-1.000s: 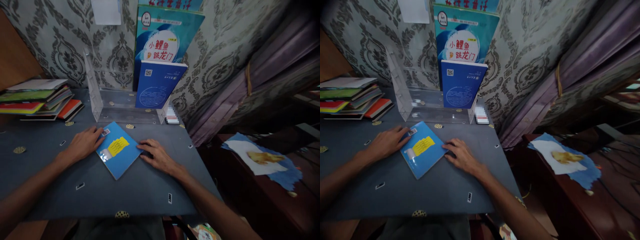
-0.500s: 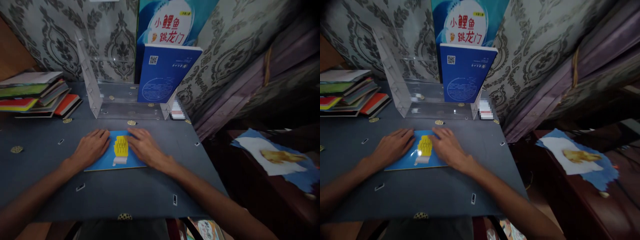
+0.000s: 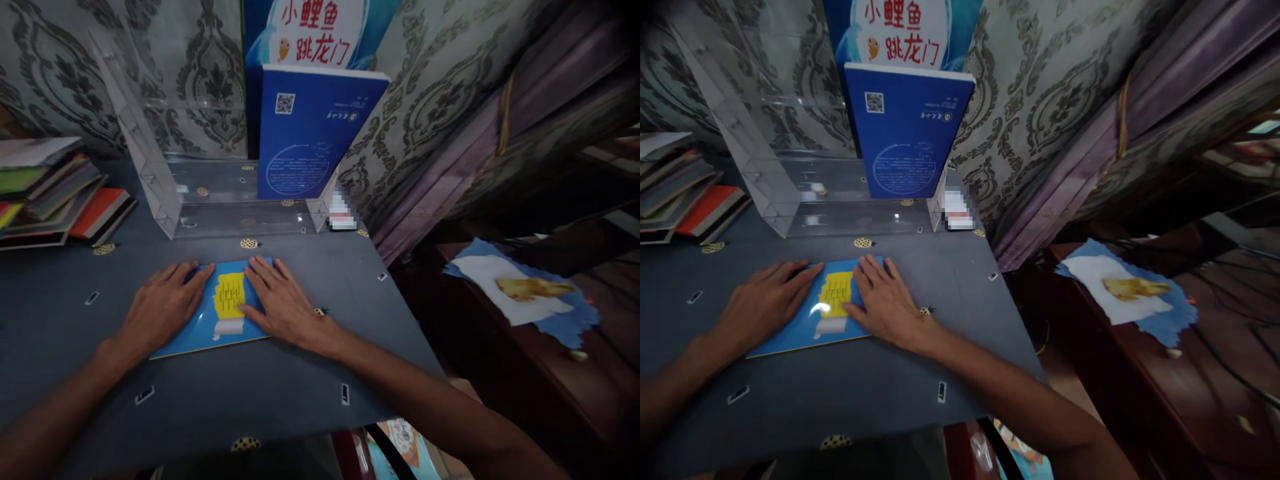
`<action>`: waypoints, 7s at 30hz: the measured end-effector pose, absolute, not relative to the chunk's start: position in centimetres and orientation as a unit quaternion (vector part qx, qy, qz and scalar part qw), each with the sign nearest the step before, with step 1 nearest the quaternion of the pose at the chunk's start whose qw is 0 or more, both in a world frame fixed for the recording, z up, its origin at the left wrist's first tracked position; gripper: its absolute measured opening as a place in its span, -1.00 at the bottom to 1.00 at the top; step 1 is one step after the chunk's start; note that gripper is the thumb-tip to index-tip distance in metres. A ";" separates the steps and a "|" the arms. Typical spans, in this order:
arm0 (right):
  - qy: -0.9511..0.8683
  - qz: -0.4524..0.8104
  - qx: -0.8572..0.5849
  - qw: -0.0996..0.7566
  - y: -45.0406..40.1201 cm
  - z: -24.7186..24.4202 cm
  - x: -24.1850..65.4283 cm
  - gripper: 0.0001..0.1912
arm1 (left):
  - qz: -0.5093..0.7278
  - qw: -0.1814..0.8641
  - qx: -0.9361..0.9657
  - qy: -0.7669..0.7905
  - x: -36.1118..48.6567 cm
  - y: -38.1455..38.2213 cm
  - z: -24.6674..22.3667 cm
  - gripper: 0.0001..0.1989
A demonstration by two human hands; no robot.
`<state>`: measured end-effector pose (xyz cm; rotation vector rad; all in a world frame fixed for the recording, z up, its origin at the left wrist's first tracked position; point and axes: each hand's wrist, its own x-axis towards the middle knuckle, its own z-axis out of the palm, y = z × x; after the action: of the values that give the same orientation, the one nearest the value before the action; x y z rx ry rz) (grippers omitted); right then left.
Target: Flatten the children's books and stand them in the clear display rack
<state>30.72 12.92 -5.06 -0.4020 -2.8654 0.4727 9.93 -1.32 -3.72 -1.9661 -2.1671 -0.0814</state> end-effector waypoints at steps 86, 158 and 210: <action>-0.656 0.677 -0.296 0.154 16.8 -6.0 26.1 -0.53 | -0.209 -0.077 -0.538 -0.813 8.1 -4.0 -1.6 -0.69; -0.882 0.378 -0.122 0.256 18.0 -8.2 28.5 -0.59 | -0.147 -0.092 -0.887 -0.429 15.1 -3.2 -3.6 -0.64; -0.942 0.292 -0.151 0.062 8.3 -4.1 33.3 -0.05 | -0.673 -0.499 -0.057 -0.543 12.2 -3.7 -1.9 -0.17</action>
<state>33.32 8.27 -4.09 -0.4560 -2.8495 0.8826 12.22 -3.75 -1.95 -0.2759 -2.6238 -3.2517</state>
